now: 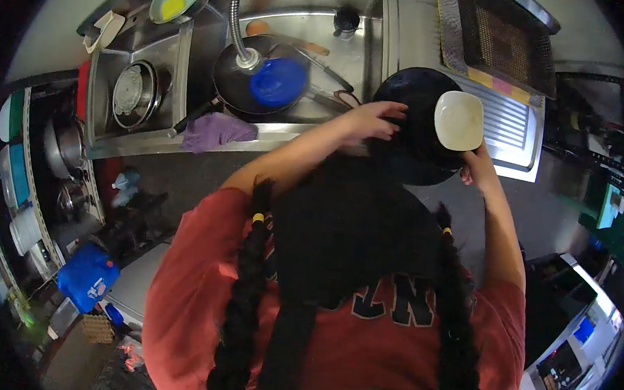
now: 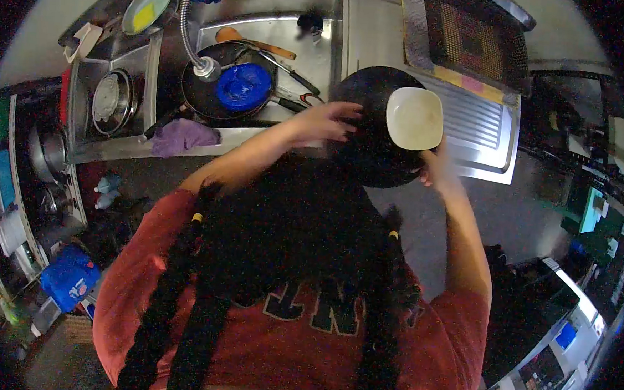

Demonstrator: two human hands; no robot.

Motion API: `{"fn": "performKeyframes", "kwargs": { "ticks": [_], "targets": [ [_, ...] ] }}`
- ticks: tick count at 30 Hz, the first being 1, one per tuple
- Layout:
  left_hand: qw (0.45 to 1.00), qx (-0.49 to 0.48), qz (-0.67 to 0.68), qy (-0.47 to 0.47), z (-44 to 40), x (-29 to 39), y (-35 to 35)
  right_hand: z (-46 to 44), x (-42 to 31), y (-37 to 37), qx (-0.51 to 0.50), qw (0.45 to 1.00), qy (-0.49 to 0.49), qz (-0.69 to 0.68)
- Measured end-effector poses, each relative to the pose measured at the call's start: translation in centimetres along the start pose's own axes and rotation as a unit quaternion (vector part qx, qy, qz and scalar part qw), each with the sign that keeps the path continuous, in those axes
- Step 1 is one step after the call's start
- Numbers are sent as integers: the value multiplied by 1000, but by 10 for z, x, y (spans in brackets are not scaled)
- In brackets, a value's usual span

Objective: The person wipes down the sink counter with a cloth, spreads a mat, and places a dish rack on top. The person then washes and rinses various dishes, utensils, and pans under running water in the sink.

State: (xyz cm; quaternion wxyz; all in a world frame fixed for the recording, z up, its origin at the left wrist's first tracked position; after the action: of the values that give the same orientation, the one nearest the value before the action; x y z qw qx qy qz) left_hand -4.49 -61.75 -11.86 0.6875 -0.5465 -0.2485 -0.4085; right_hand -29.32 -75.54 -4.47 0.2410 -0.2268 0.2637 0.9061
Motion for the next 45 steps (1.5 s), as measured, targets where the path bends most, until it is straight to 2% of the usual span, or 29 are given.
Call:
{"fn": "performKeyframes", "kwargs": {
  "ticks": [4,5,6,8,9,10,12,13,16,17,18,20,21,23,24,26,27,28,29,32,34,35,36,38,40,41,42,44,45],
  "targets": [
    [983,75,-170,-2,41,29,90,34,-25,-3,86,996,-15,16],
    [950,133,-284,-15,53,31,125,47,-34,3,128,991,-15,24],
    [875,175,-442,-92,55,13,182,56,-38,8,171,985,-16,33],
    [765,255,-589,-47,84,44,219,53,-10,37,276,954,108,43],
    [747,246,-617,27,88,42,242,77,-36,29,365,921,131,31],
    [749,240,-617,24,86,24,277,86,-52,15,370,920,128,30],
    [727,298,-612,-92,84,-13,339,115,-85,-6,453,863,218,-47],
    [739,257,-622,-2,84,18,319,125,-114,-28,468,843,260,-58],
    [808,266,-526,7,83,5,336,116,-168,-89,446,838,316,-6],
    [716,242,-655,-16,72,-11,355,108,-193,-114,414,852,318,34],
    [719,239,-653,-19,70,-11,359,98,-216,-138,380,865,319,73],
    [631,118,-766,22,65,-15,361,50,-242,-180,282,890,353,53],
    [632,118,-766,20,64,-12,367,26,-256,-200,257,897,357,42],
    [859,87,-504,-11,59,-16,378,-45,-281,-247,164,896,405,-77],
    [935,68,-347,-23,63,-3,367,-86,-291,-265,158,917,365,-30],
    [954,103,-275,-53,68,-10,375,-133,-331,-305,117,936,327,-58],
    [993,98,-61,-7,75,-12,370,-156,-348,-321,133,932,329,-69],
    [983,91,154,38,85,-8,357,-181,-361,-335,148,928,331,-81],
    [988,94,118,31,102,24,332,-217,-369,-349,143,928,333,-86],
    [952,190,226,84,126,17,333,-269,-388,-385,206,901,381,-15],
    [958,195,196,80,128,0,340,-264,-398,-385,386,851,326,143],
    [963,194,171,76,130,-11,343,-268,-401,-404,348,804,385,290],
    [961,199,174,80,129,-19,345,-257,-409,-407,342,807,384,291],
    [962,241,43,122,121,-31,357,-226,-425,-406,323,744,281,514],
    [958,251,-22,138,115,-22,348,-210,-407,-402,358,722,284,520],
    [936,270,-213,79,115,9,339,-204,-387,-395,323,816,351,325],
    [875,280,-394,17,114,35,330,-198,-363,-385,270,868,401,115],
    [855,248,-454,-21,91,5,353,-202,-293,-396,15,988,152,-3],
    [827,216,-517,-52,83,-7,356,-199,-257,-405,-54,988,136,-56]
  ]
}}
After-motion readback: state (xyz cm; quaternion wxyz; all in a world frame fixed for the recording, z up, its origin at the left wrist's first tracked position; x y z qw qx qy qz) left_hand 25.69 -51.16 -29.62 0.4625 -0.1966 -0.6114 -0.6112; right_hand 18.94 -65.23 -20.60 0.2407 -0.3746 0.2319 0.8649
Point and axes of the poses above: each hand's wrist, its own z-axis away from the middle knuckle, its own y-axis out of the back of the hand, x = y × z, the point moved 6 cm from there along -z, towards the middle knuckle, and after that the axes turned 9 degrees about -y, right-handed, at the moved point
